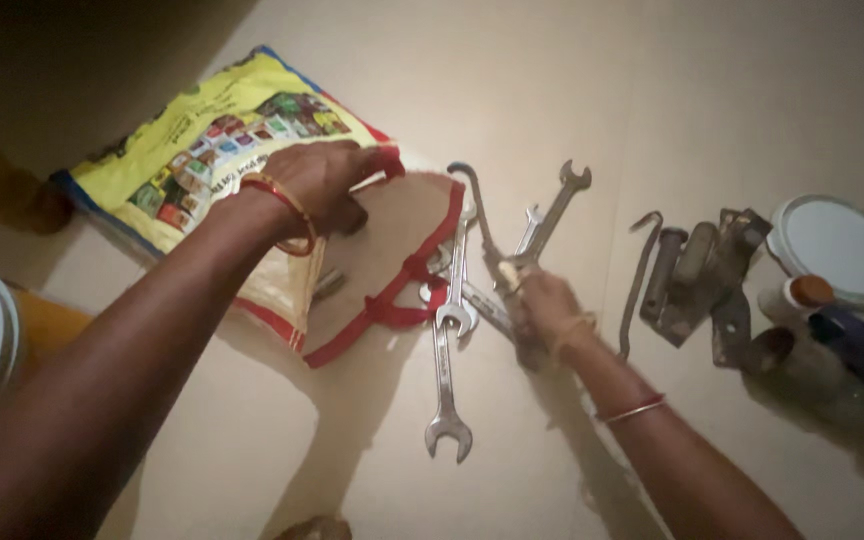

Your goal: The person sorts various metal tools and parts on the floor, picking up wrenches and mechanical components to place them inside a bucket and a white bag.

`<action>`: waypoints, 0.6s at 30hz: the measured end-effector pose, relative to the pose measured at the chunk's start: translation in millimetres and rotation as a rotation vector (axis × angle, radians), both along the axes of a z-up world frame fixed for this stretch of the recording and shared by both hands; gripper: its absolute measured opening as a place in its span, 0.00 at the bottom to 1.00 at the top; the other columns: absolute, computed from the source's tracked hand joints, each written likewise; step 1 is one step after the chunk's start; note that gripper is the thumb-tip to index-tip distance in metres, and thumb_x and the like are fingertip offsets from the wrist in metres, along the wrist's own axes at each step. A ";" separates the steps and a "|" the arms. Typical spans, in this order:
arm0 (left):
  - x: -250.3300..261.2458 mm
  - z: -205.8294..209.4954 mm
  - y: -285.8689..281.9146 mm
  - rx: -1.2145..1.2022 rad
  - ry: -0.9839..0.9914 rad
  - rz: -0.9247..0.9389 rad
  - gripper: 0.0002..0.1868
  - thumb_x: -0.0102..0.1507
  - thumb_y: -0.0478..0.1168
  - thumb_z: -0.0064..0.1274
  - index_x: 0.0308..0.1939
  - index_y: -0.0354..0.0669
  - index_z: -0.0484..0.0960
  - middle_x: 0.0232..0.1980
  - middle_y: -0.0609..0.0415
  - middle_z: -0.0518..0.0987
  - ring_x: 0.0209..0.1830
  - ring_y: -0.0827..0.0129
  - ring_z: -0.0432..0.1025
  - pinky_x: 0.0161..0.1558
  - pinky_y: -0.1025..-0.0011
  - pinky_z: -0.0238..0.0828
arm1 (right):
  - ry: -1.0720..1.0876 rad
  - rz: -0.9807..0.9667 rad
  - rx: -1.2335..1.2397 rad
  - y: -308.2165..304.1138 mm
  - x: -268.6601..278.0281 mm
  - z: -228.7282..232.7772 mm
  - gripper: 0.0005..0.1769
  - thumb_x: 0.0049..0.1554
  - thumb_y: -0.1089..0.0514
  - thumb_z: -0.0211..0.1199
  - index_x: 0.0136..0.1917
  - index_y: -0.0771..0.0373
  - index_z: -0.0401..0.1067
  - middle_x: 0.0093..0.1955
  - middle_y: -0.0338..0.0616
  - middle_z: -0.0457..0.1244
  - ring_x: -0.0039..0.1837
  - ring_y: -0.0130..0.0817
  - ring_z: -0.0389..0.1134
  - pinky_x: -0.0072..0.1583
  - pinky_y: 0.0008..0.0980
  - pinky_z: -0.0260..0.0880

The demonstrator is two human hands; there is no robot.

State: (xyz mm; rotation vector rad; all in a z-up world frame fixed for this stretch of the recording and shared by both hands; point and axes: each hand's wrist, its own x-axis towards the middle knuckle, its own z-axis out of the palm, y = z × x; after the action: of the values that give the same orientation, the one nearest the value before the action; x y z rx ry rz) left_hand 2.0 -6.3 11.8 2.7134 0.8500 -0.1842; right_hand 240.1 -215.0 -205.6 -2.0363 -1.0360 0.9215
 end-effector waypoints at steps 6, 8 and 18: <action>-6.7 -11.1 6.2 0.012 -0.091 -0.019 0.40 0.50 0.38 0.66 0.65 0.53 0.68 0.52 0.45 0.79 0.54 0.48 0.75 0.52 0.54 0.71 | 1.171 -0.231 0.412 -20.0 22.8 44.6 0.20 0.68 0.47 0.47 0.59 0.63 0.71 0.30 0.28 0.57 0.26 0.16 0.51 0.28 0.18 0.53; -5.3 -15.4 11.7 0.012 -0.121 -0.055 0.40 0.50 0.38 0.66 0.65 0.52 0.67 0.53 0.46 0.79 0.56 0.48 0.74 0.53 0.55 0.71 | 1.102 -0.203 0.425 -15.9 21.4 64.8 0.22 0.69 0.45 0.50 0.60 0.64 0.72 0.30 0.27 0.57 0.27 0.17 0.53 0.29 0.18 0.55; -10.7 -19.9 25.7 0.014 -0.173 0.065 0.59 0.47 0.38 0.69 0.77 0.57 0.51 0.62 0.46 0.74 0.60 0.47 0.70 0.56 0.56 0.69 | -0.709 0.089 0.277 -11.3 -41.4 75.3 0.18 0.61 0.46 0.61 0.56 0.59 0.76 0.43 0.51 0.71 0.41 0.49 0.73 0.44 0.43 0.73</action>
State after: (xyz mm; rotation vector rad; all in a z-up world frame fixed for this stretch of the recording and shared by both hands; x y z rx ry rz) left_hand -8.7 19.4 -8.1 2.6620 0.8898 0.0703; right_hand 198.7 -226.2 -130.3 -2.1187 -1.5278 0.0495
